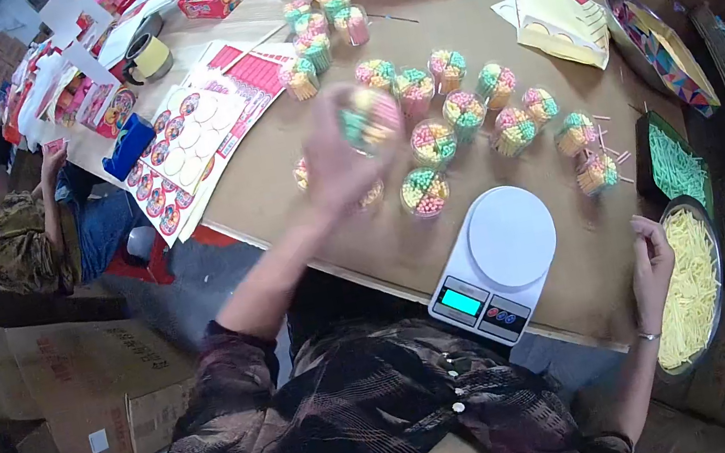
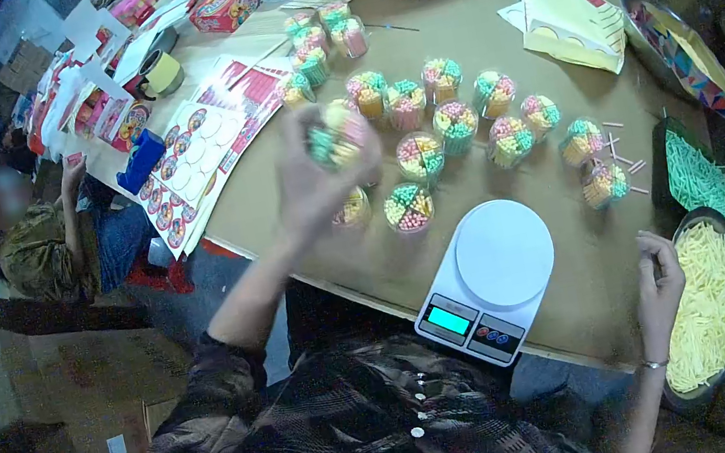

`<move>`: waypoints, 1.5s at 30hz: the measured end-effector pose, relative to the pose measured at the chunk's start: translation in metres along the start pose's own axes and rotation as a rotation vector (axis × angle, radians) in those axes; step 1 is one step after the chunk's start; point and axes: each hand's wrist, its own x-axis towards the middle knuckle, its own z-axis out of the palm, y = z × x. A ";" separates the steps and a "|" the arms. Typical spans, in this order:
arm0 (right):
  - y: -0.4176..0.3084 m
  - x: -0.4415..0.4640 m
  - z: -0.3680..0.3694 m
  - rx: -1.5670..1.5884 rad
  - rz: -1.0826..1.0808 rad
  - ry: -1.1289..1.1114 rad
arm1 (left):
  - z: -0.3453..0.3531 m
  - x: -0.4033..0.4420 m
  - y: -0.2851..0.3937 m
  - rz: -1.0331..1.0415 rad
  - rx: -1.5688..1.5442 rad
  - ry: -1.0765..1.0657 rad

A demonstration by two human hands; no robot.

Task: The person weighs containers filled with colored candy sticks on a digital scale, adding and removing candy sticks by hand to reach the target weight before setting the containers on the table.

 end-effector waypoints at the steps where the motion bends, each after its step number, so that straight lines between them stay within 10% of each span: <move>1: -0.001 -0.002 0.001 0.012 0.006 -0.009 | -0.016 0.014 -0.017 -0.125 0.048 0.137; 9: -0.008 -0.001 0.019 0.097 0.068 -0.111 | -0.069 0.032 -0.177 -0.275 0.398 0.167; 11: -0.009 -0.003 0.020 0.113 0.070 -0.102 | -0.066 0.014 -0.173 -0.049 0.537 0.302; 16: 0.002 -0.012 0.016 0.104 0.158 -0.099 | -0.049 -0.047 -0.111 -0.012 -0.135 -0.222; 26: 0.050 -0.058 0.039 0.196 0.358 -0.146 | -0.048 -0.044 -0.039 -0.172 -0.249 -0.033; 33: 0.051 -0.075 0.068 0.327 0.320 0.066 | 0.085 -0.060 0.041 0.310 -0.372 -0.520; 38: 0.047 -0.076 0.070 0.318 0.317 0.110 | 0.130 -0.076 0.037 0.206 -0.306 -0.655; 45: 0.042 -0.080 0.075 0.257 0.339 0.103 | 0.028 -0.107 -0.014 0.485 -0.245 -0.132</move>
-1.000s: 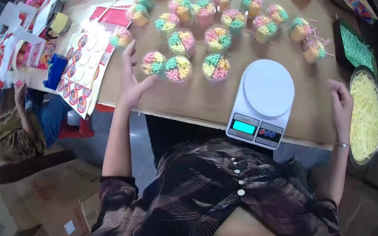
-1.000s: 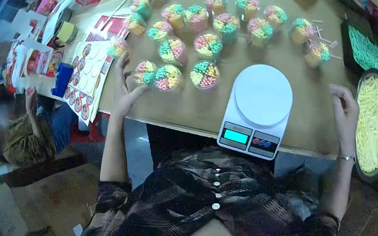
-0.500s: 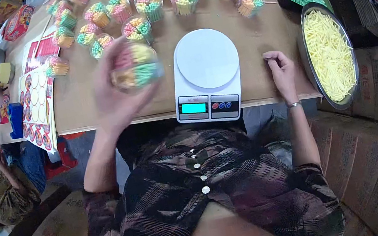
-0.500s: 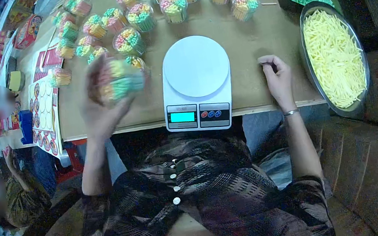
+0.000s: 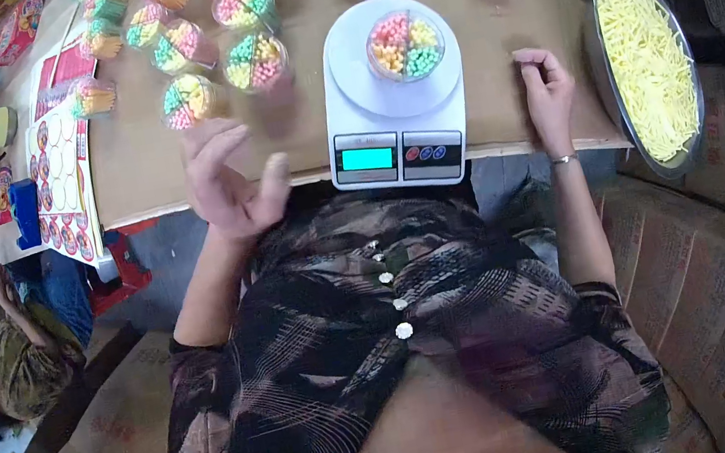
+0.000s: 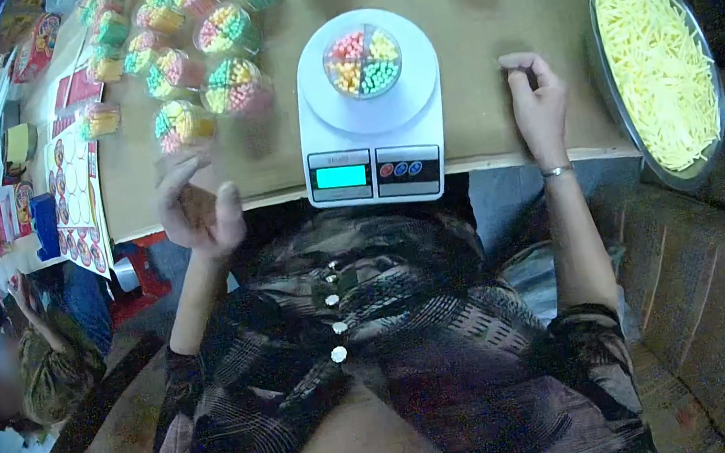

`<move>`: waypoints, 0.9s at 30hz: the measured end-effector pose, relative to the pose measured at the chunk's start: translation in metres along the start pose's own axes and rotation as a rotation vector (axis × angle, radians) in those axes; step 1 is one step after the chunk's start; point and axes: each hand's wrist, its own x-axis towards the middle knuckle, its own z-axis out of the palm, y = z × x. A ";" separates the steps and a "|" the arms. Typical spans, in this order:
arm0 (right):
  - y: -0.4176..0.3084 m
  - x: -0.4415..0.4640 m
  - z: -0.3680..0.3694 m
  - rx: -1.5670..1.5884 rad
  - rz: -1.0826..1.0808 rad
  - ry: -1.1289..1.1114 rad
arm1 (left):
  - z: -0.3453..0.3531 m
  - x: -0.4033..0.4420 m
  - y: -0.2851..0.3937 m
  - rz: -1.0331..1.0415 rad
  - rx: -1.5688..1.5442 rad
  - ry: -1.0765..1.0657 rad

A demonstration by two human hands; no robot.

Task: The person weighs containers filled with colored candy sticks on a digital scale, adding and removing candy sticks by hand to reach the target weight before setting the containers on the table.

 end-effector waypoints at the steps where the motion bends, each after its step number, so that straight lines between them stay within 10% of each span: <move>1: 0.002 0.000 0.002 -0.016 -0.041 0.031 | -0.011 -0.023 -0.007 -0.132 0.032 0.003; 27: 0.009 0.009 0.001 0.014 -0.054 0.030 | 0.017 -0.022 -0.010 -0.192 0.120 -0.200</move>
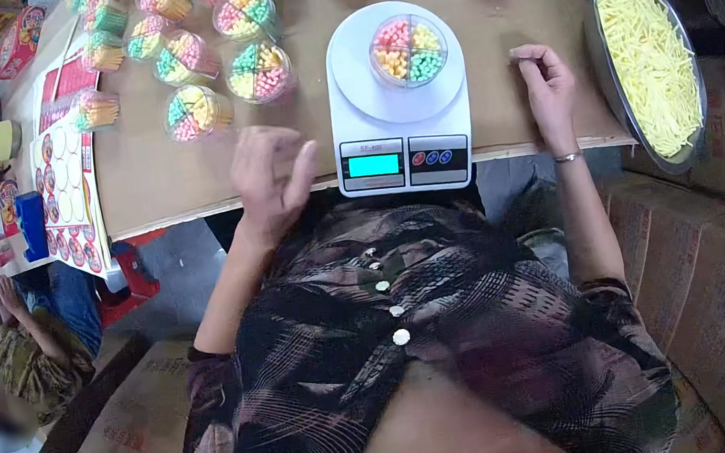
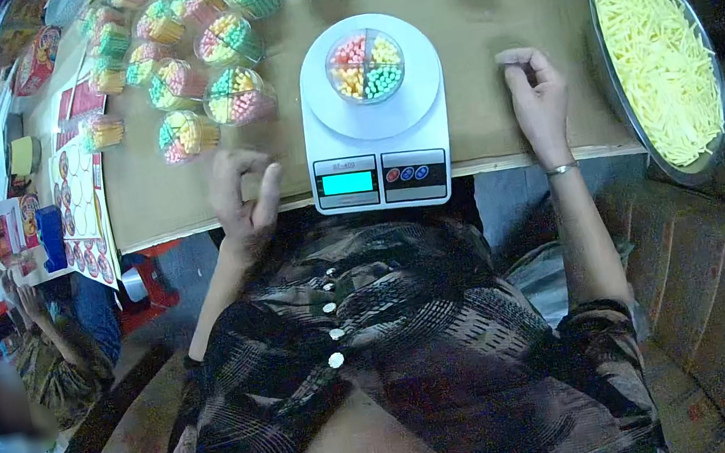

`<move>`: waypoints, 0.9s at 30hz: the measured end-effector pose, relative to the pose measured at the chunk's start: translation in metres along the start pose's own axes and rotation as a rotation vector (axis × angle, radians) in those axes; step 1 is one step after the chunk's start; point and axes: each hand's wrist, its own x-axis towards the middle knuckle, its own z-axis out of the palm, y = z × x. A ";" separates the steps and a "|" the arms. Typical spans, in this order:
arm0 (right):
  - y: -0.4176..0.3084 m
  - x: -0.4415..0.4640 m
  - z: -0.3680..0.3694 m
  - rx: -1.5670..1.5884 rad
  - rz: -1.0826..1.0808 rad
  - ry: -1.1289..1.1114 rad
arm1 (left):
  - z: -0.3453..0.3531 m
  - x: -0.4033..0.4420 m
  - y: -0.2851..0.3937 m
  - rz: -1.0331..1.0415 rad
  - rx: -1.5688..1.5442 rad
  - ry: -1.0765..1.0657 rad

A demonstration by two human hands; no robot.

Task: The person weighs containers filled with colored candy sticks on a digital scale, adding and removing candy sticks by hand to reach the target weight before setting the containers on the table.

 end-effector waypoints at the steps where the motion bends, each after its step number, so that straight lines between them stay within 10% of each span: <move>1: -0.010 0.001 0.003 0.062 0.005 -0.028 | 0.007 0.015 0.006 0.068 -0.020 -0.018; 15: -0.124 -0.018 0.039 0.314 0.126 -0.388 | 0.059 0.085 0.035 -0.301 -0.418 -0.467; 19: -0.123 -0.027 0.041 0.347 -0.007 -0.316 | 0.065 0.078 0.039 -0.024 -0.204 -0.147; 27: -0.126 -0.023 0.041 0.541 0.107 -0.332 | 0.041 0.105 0.068 0.163 -0.112 -0.211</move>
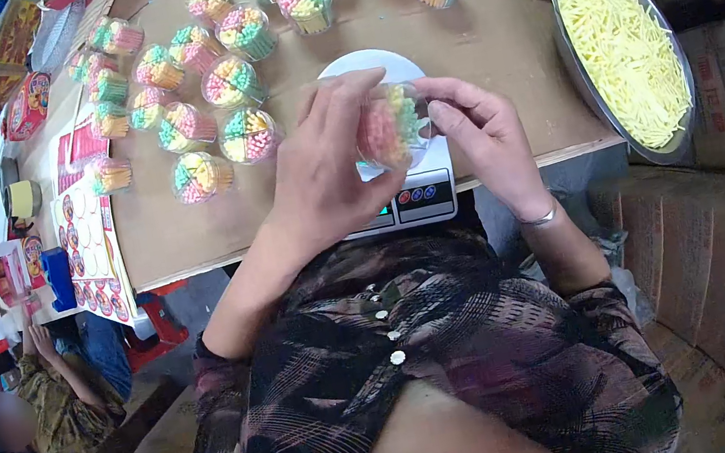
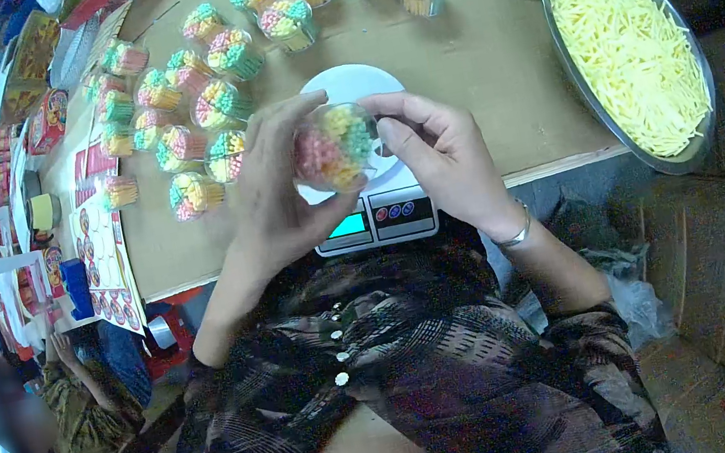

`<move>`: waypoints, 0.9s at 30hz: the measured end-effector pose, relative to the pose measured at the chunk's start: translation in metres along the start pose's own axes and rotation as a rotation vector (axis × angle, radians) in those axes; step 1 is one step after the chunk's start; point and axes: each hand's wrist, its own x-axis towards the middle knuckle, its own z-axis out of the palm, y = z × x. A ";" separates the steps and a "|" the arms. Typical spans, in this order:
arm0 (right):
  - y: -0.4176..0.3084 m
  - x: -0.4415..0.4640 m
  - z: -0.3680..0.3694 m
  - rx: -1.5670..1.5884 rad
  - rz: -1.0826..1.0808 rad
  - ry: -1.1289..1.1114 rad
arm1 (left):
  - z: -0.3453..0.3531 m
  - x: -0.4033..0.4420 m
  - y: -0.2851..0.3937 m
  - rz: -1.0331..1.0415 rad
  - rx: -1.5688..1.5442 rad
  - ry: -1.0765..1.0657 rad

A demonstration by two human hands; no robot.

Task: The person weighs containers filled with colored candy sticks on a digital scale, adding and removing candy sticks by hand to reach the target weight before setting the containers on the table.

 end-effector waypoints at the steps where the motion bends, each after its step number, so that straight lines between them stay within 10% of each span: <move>1: -0.002 -0.002 0.001 0.015 -0.022 0.010 | -0.006 0.002 0.008 -0.015 0.011 -0.062; 23: 0.032 -0.001 0.002 0.405 0.272 -0.022 | -0.002 -0.010 0.020 -0.244 0.222 -0.247; 27: 0.033 0.005 -0.001 0.030 0.019 0.001 | -0.003 -0.010 0.021 -0.273 0.208 -0.272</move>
